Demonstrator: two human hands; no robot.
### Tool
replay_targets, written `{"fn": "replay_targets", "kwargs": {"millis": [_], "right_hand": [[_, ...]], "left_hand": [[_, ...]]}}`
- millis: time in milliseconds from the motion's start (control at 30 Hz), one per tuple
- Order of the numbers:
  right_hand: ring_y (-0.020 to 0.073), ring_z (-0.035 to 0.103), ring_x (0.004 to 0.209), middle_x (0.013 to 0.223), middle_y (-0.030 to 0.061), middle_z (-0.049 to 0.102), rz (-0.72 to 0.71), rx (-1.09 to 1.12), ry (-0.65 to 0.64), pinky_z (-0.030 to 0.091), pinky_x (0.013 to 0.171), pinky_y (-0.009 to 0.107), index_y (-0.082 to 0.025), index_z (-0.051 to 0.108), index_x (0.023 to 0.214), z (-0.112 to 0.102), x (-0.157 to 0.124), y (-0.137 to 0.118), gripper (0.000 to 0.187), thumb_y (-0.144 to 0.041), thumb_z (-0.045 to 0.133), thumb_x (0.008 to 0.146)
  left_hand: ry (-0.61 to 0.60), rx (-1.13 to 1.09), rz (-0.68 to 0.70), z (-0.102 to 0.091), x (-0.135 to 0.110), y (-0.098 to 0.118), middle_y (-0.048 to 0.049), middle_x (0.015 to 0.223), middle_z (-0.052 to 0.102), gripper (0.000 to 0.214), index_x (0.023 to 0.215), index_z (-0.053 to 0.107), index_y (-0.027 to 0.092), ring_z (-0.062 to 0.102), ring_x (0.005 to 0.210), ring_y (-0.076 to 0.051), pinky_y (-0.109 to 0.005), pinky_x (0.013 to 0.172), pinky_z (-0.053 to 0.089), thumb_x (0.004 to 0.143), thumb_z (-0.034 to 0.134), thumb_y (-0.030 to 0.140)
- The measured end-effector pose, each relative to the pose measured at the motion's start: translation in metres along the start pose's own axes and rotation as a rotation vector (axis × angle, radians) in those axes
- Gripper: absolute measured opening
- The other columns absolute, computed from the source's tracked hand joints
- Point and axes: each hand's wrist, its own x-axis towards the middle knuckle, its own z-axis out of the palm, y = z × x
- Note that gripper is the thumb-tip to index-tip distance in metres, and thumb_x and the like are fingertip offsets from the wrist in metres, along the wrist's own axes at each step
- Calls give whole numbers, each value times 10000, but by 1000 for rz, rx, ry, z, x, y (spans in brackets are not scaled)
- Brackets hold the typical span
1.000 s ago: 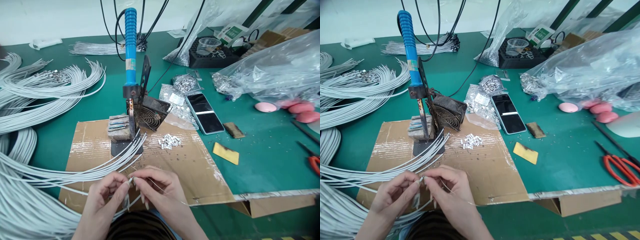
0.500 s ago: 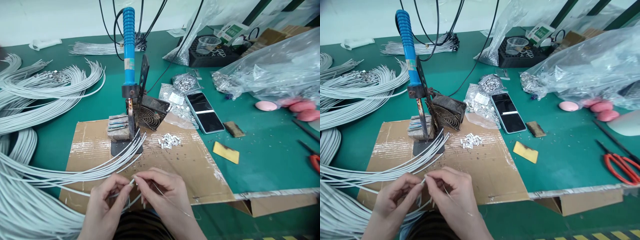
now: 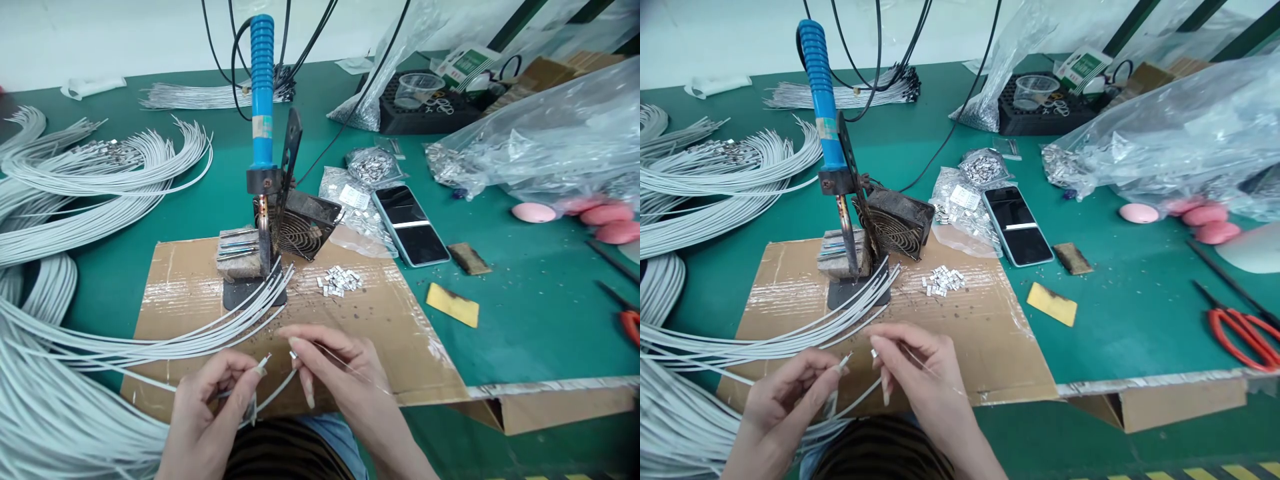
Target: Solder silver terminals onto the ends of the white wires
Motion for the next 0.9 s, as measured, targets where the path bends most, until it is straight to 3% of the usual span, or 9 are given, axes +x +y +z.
{"fn": "replay_targets", "kwargs": {"millis": [200, 333, 500, 600, 700, 800, 900], "right_hand": [[71, 603, 487, 663, -9, 665, -57, -78, -128, 506, 469, 150, -252, 890, 905, 7, -3, -5, 106, -216, 830, 825], [64, 569, 434, 570, -24, 638, 13, 2, -135, 475, 444, 148, -210, 868, 806, 8, 0, 3, 19, -221, 864, 791], [57, 561, 422, 600, -14, 681, -68, 53, -63, 459, 422, 142, -190, 831, 709, 5, 1, 18, 108, -218, 935, 713], [64, 549, 412, 581, -18, 676, -89, 55, 17, 484, 424, 161, -204, 838, 743, -1, 0, 15, 107, -281, 902, 782], [60, 539, 422, 613, -13, 681, -8, 12, -18, 483, 437, 169, -215, 862, 832, -6, -3, 3, 126, -341, 865, 839], [58, 503, 424, 577, -21, 636, 124, -28, -129, 448, 431, 173, -195, 872, 911, -7, -6, -8, 231, -405, 873, 815], [57, 481, 410, 540, -32, 597, 183, -62, -128, 418, 415, 174, -163, 857, 880, -1, -7, -11, 306, -449, 887, 775]], "left_hand": [[-58, 17, 12, -3, -1, 1, 12, 678, 632, 282, 777, 745, 203, 500, 621, -137, -235, 596, 396, 902, 706, 453], [-71, 45, 39, -4, -2, -2, 20, 661, 614, 288, 765, 737, 210, 480, 606, -130, -234, 584, 377, 920, 688, 448], [-83, 92, 100, -2, -2, -5, 18, 645, 605, 275, 769, 741, 206, 454, 576, -128, -247, 555, 354, 938, 668, 411], [-39, 130, 155, 0, -1, -6, 14, 644, 632, 224, 775, 751, 210, 481, 556, -128, -244, 539, 370, 925, 682, 361], [10, 167, 221, 1, -1, -6, 16, 658, 679, 166, 779, 762, 226, 544, 553, -128, -229, 541, 412, 910, 698, 306], [40, 211, 292, 2, -1, -9, 21, 673, 725, 154, 772, 757, 243, 619, 570, -135, -216, 570, 462, 912, 699, 271], [69, 291, 370, 4, -2, -12, 23, 644, 723, 127, 794, 767, 248, 668, 581, -148, -221, 563, 466, 908, 711, 238]]}}
